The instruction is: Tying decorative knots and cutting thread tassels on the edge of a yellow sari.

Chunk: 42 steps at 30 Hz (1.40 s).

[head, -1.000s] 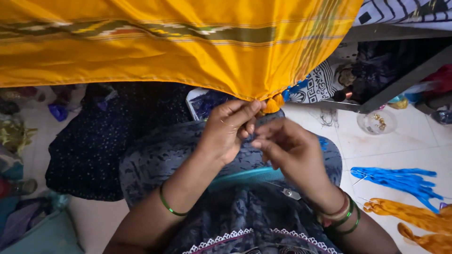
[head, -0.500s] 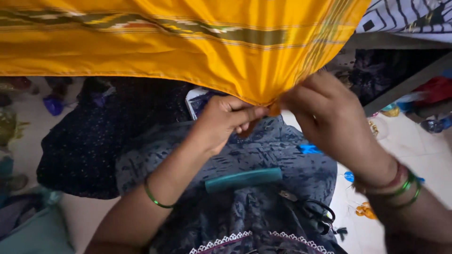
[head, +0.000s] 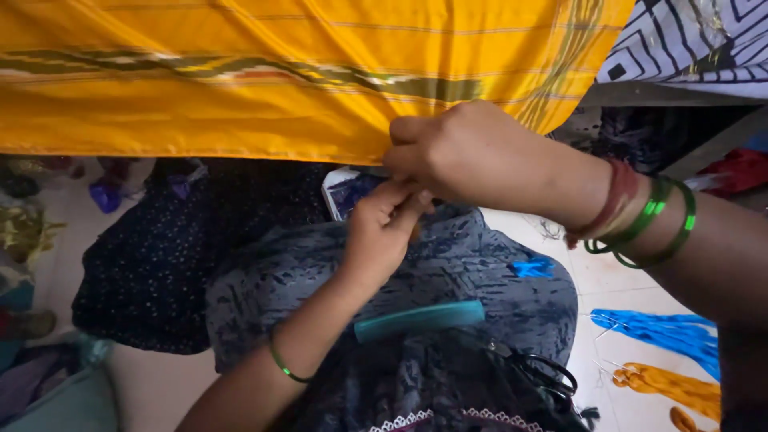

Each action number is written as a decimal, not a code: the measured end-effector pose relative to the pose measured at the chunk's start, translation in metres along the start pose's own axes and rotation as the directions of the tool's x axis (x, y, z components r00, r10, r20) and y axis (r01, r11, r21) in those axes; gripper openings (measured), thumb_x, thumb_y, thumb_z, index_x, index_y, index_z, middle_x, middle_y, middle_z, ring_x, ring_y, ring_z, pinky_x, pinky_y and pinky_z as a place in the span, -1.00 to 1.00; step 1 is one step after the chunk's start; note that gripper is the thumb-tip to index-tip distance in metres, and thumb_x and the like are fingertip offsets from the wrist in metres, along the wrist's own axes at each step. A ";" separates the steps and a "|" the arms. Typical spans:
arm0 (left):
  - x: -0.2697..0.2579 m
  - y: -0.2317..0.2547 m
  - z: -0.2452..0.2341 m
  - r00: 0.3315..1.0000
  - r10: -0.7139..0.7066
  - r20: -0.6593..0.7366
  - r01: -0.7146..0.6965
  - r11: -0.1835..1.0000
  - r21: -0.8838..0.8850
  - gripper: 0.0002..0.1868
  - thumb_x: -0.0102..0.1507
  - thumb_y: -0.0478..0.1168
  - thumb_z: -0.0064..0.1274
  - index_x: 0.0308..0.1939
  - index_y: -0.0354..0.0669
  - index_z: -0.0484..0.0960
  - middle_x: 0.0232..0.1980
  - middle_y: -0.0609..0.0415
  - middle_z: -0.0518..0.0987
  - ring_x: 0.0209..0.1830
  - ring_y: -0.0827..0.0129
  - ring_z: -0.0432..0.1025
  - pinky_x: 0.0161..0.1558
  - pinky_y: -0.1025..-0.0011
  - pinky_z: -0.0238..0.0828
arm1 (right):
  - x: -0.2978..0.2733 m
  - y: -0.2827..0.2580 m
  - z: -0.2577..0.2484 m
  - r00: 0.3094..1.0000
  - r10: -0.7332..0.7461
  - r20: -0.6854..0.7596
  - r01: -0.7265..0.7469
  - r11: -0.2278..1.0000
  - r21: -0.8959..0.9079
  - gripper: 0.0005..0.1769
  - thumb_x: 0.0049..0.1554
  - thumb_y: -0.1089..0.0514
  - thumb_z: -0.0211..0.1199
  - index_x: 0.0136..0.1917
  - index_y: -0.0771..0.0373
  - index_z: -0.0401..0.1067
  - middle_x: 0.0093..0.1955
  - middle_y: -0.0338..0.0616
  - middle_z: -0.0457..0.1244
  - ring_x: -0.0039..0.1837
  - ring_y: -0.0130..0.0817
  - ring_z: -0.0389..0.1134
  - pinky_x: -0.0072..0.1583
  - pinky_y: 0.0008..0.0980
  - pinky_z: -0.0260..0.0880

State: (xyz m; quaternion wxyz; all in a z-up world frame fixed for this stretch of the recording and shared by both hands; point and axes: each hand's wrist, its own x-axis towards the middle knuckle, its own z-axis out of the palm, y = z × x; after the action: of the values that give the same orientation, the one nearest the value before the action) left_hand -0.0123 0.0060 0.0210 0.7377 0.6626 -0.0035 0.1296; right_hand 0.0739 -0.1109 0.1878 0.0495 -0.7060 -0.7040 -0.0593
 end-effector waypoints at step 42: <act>-0.011 0.055 -0.012 0.815 0.578 -0.040 -0.457 0.683 0.569 -0.90 0.19 -0.43 0.22 -0.27 -0.20 0.64 -0.25 0.03 0.61 -0.13 0.17 0.48 0.02 0.29 0.40 | 0.003 -0.005 0.015 0.972 0.187 -0.141 -0.193 0.981 -0.031 -0.70 -0.17 0.03 0.42 -0.23 0.22 0.46 -0.19 -0.10 0.27 -0.29 -0.04 0.40 -0.28 -0.10 0.38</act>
State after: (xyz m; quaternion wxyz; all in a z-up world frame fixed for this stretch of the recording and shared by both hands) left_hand -0.0356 0.0203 0.0709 0.4509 0.7940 -0.0751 0.4008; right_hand 0.0689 -0.1059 0.1732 0.0875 -0.7654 -0.6265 -0.1183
